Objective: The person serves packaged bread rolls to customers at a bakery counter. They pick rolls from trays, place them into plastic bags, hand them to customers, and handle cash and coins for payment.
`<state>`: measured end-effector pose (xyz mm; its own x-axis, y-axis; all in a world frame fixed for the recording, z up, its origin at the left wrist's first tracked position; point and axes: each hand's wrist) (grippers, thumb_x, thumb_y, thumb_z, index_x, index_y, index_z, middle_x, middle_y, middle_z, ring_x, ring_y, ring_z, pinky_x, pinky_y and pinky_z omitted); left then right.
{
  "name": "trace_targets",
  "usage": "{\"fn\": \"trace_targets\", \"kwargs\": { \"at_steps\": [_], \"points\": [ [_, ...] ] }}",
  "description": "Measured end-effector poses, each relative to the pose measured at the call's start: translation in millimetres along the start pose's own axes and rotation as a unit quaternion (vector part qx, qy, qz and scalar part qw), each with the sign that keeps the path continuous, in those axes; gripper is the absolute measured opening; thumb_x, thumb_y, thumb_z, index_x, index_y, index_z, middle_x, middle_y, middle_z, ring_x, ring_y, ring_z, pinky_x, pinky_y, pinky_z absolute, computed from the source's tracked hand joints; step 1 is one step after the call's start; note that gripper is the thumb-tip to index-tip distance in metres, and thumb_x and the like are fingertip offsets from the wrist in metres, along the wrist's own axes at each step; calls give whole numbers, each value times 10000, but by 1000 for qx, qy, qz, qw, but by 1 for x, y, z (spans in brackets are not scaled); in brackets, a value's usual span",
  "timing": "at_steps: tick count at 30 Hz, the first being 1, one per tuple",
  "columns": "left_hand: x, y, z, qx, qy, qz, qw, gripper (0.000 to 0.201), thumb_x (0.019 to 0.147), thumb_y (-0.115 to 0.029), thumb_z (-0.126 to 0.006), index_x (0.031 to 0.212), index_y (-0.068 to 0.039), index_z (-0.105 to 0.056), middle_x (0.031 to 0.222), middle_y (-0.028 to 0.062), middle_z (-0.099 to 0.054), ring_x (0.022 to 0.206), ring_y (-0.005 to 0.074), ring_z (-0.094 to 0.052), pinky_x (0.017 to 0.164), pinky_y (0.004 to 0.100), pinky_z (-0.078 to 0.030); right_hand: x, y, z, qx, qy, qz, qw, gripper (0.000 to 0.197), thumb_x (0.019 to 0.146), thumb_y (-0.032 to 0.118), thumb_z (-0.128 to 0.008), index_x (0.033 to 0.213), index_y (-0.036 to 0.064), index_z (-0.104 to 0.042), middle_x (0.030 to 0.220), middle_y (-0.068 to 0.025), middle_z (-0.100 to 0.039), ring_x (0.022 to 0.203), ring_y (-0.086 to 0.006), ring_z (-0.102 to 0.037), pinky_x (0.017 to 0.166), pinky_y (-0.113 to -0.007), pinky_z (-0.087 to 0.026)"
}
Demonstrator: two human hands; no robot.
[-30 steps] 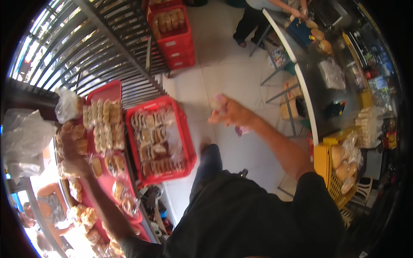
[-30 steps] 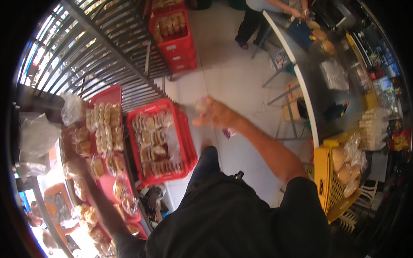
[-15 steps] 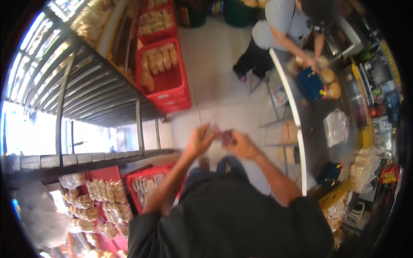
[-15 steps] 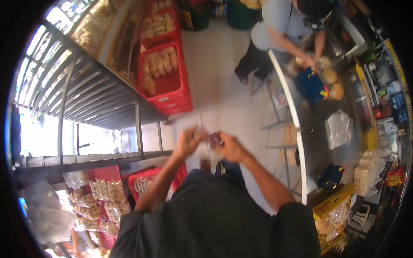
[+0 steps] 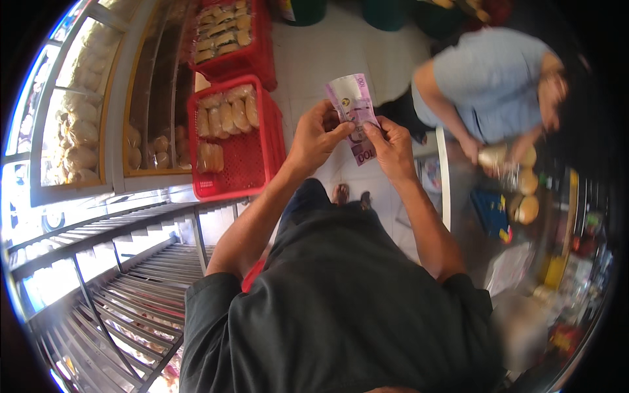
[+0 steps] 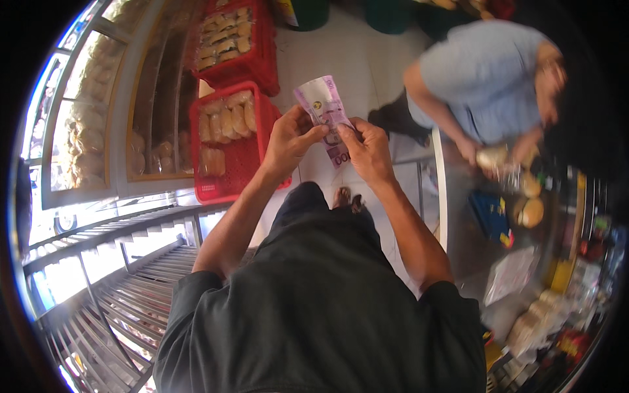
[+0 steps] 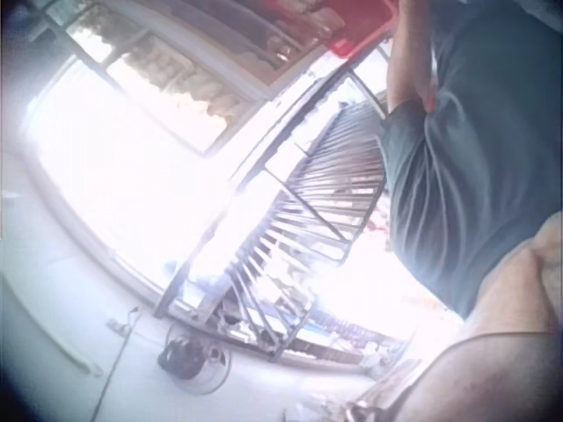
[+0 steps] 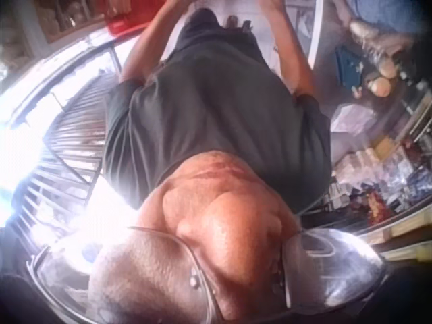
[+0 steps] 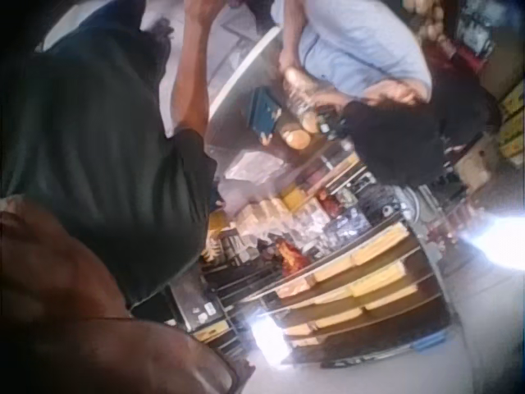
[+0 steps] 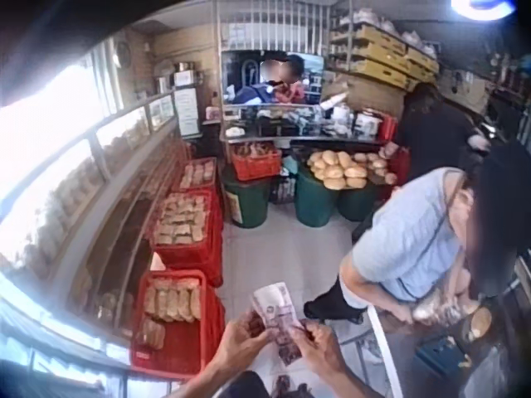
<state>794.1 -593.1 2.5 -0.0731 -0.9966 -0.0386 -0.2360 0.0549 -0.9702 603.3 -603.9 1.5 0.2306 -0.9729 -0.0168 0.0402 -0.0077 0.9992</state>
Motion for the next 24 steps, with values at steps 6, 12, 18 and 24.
{"fn": "trace_targets", "kwargs": {
  "at_steps": [6, 12, 18, 24],
  "points": [
    [187, 5, 51, 49, -121, -104, 986, 261, 1012, -43, -703, 1257, 35, -653, 1067, 76, -713, 922, 94, -672, 818, 282, -565, 213, 1, -13, 57, -7, 1, 998, 276, 1083, 261, -658, 1046, 8, -762, 742, 95, -550, 661, -1, -404, 554, -226, -327],
    [387, -26, 98, 28, -63, -70, 995, 328, 1019, -10, -700, 1342, 29, -666, 1119, 38, -721, 997, 75, -654, 864, 247, -547, 409, 9, -19, 106, -90, 24, 990, 220, 1074, 209, -677, 1066, 4, -756, 815, 88, -567, 728, -7, -429, 626, -210, -349],
    [555, -69, 133, 136, -16, -76, 988, 280, 963, -31, -752, 1242, -9, -731, 1089, 73, -712, 1081, 174, -658, 945, 328, -538, 567, 34, 6, 125, -117, 42, 984, 174, 1037, 143, -719, 1128, -5, -726, 958, 31, -655, 860, -54, -558, 777, -223, -459],
    [717, -80, 159, 277, -15, -227, 934, 160, 946, -68, -742, 1102, -37, -757, 972, 101, -692, 1010, 257, -643, 898, 365, -527, 730, 45, 57, -207, -100, 203, 952, 240, 965, 69, -765, 1171, 0, -663, 1043, -61, -698, 934, -125, -657, 888, -290, -543]
  ]
}}
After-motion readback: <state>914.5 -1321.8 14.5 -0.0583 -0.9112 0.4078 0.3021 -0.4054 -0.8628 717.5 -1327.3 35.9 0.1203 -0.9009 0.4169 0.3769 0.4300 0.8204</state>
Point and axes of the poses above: each hand's wrist, its own x-axis towards the middle knuckle, its own z-axis out of the back of the hand, y = z × x
